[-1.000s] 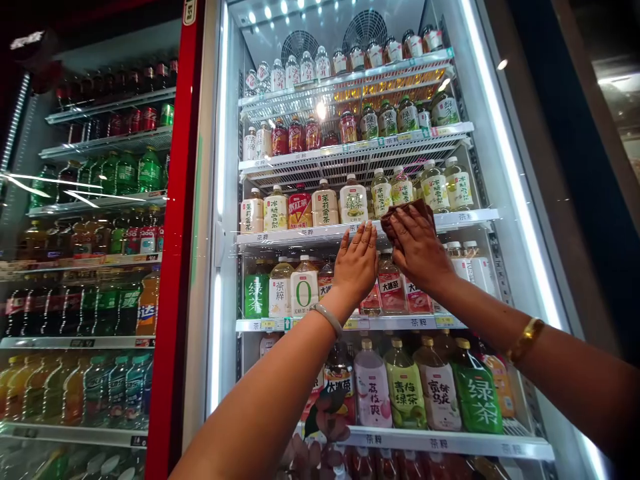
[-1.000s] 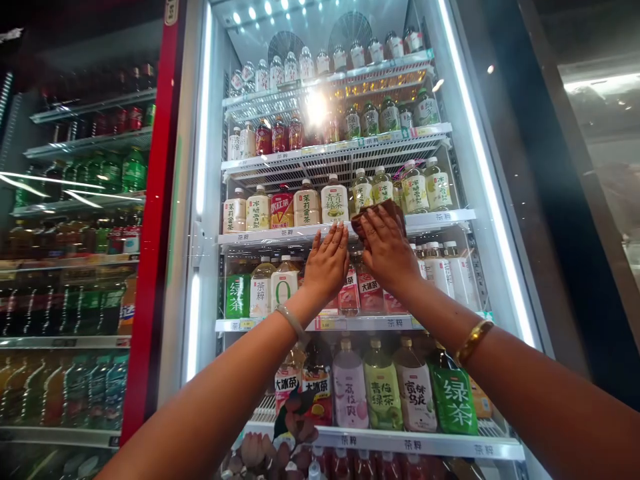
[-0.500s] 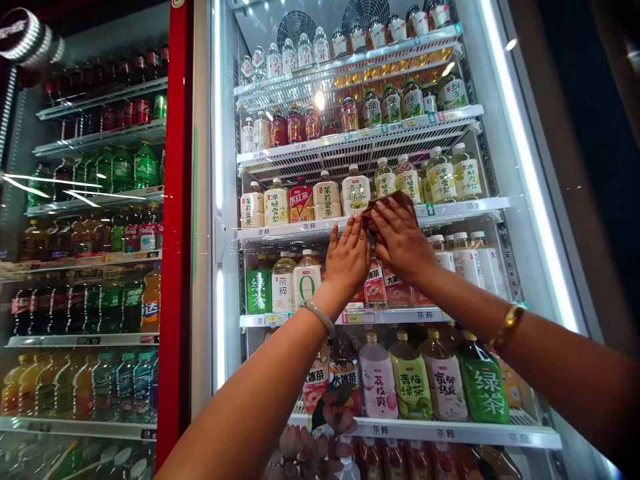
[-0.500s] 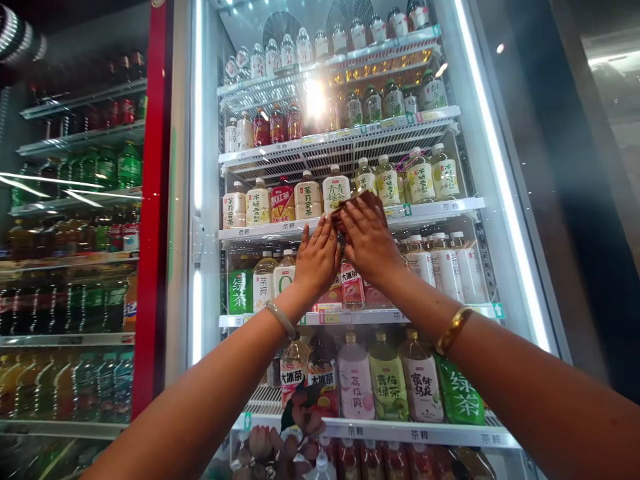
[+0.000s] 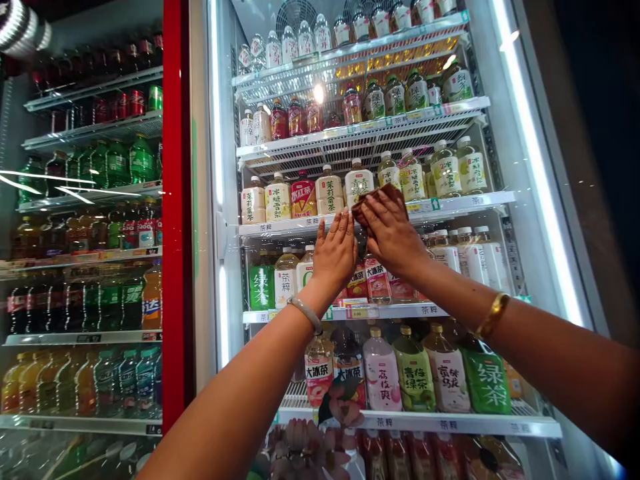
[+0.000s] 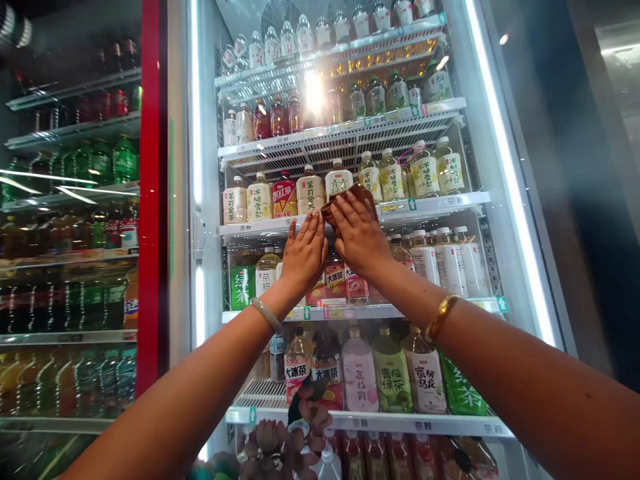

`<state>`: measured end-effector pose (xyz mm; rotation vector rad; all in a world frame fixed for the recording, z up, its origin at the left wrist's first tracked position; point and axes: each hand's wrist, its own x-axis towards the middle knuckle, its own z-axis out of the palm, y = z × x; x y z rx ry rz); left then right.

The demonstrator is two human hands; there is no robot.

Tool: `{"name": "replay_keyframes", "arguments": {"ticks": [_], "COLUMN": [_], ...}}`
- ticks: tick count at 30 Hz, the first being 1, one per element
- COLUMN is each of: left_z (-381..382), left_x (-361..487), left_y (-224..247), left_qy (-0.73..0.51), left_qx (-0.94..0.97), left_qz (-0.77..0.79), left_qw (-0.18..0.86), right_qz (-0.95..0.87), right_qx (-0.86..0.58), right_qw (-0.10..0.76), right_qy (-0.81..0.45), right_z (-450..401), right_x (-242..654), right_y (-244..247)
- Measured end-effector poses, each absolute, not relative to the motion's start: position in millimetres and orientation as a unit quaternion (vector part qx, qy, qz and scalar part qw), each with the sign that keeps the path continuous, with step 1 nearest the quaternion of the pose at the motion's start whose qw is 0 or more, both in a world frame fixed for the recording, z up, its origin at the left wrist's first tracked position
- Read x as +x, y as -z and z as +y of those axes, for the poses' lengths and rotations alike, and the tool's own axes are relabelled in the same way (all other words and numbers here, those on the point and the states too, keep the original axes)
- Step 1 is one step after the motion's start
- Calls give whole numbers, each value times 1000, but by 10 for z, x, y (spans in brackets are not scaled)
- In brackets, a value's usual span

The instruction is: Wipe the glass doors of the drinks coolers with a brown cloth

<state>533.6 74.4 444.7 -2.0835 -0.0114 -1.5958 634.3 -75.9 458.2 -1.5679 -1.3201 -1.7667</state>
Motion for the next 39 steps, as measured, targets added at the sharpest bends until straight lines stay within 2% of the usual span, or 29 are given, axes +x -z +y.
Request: {"name": "replay_keyframes", "arguments": {"ticks": [4,6,9,13,17,21,23,29,35,37,39], "left_z": [926,972,954,903,1007,1172,1196,1100,1210,1249,1255], "left_x": [5193,5164,5181,5192,5073,4944,4932,4988,4840,4803,4796], "left_y": [-4413,-4405,-4406,-4405,-4374,-4333,-4322,-4300,-4244,-4238,-4243], "left_qy": [576,579,581,580,572,561,560,570,558,551,548], "left_qx": [-775,-774,-776,-778,-780,-784,-783,-781,-787,-791,-792], "left_qz": [-6,-6,-8,-14,-31,-34,-33,-55,-55,-54,-52], "left_qw": [260,256,246,242,251,264,269,249,259,262,265], "right_qz": [-562,-574,-537,-472,-527,-591,-581,-507,-576,-579,-552], "right_qx": [-537,-530,-544,-574,-558,-516,-525,-566,-522,-525,-546], "right_qw": [101,85,139,222,167,110,119,214,142,133,161], "right_qy": [621,618,629,631,618,610,610,613,613,609,609], "right_z": [-948,-1105,-1145,-780,-518,-643,-683,-332,-452,-577,-606], "right_x": [6268,6329,6418,6303,6078,6094,6144,6024,6007,6085,6134], "right_y": [-4135,-4046,-4208,-4533,-4378,-4138,-4207,-4595,-4135,-4142,-4310]}}
